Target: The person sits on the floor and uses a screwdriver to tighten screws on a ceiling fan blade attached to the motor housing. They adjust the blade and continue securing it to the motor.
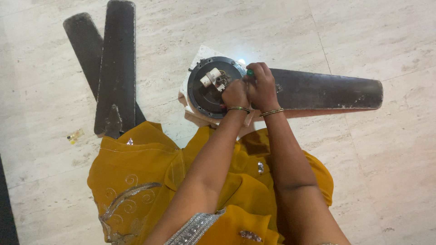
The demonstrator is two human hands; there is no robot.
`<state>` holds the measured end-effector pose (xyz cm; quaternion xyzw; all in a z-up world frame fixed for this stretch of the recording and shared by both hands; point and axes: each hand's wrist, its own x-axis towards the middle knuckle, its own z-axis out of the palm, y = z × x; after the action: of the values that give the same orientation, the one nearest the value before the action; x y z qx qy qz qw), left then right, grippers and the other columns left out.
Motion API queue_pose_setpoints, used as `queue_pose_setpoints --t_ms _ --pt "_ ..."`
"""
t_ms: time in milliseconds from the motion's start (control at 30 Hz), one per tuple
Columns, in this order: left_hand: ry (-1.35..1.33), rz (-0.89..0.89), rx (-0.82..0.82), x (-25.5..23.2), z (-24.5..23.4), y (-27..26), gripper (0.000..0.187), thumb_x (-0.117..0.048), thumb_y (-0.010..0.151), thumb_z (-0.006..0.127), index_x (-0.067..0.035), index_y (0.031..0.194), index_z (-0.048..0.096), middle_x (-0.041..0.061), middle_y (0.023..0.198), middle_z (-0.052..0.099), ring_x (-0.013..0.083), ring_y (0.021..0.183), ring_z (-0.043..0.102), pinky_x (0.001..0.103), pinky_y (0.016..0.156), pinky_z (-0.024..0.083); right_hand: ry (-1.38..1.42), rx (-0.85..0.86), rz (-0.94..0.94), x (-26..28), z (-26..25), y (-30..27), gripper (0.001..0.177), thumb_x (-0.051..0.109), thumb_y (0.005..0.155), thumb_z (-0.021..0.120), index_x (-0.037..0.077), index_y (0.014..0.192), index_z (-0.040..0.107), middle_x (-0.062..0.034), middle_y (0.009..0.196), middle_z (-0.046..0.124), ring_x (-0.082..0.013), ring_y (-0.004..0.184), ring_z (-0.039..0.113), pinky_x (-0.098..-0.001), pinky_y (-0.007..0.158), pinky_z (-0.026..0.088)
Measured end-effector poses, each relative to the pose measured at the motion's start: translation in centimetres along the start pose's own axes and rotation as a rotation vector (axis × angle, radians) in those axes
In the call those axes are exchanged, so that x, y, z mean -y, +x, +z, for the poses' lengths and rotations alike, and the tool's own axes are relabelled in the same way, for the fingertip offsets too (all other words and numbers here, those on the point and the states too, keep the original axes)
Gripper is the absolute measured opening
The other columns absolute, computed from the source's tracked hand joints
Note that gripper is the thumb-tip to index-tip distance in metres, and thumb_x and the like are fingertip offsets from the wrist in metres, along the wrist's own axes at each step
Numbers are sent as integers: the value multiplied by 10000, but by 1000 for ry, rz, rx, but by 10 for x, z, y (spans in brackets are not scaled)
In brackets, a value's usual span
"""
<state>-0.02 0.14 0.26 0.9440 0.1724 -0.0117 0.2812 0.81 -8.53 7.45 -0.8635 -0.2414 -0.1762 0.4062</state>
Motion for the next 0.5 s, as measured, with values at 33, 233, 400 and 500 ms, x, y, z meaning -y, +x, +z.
queue_pose_setpoints --t_ms 33,233,400,500 --pt "-14 -14 -1 0 1 2 168 -310 978 637 -215 960 775 61 940 732 288 887 736 442 721 599 23 14 28 0 1 1 216 -55 949 668 5 1146 604 -148 1066 662 -232 913 687 -342 751 599" --pt "-51 105 -168 9 12 -4 107 -270 890 703 -183 925 755 52 878 720 299 854 721 451 695 576 133 -175 -10 -28 -32 0 258 -101 968 693 -8 1189 597 -133 1042 641 -213 905 696 -336 765 602" --pt "-117 142 -161 14 9 -6 132 -236 900 705 -184 1010 756 63 911 720 299 869 713 460 704 566 650 -325 329 -71 -30 -8 211 -33 1017 586 47 1209 547 -70 960 646 -170 887 694 -305 798 611" --pt "-166 186 -172 16 3 -8 215 -216 865 713 -162 1070 750 77 932 721 307 882 705 464 717 560 859 -315 583 -99 -27 -15 174 7 986 560 66 1151 563 -43 886 612 -162 754 610 -312 647 524"
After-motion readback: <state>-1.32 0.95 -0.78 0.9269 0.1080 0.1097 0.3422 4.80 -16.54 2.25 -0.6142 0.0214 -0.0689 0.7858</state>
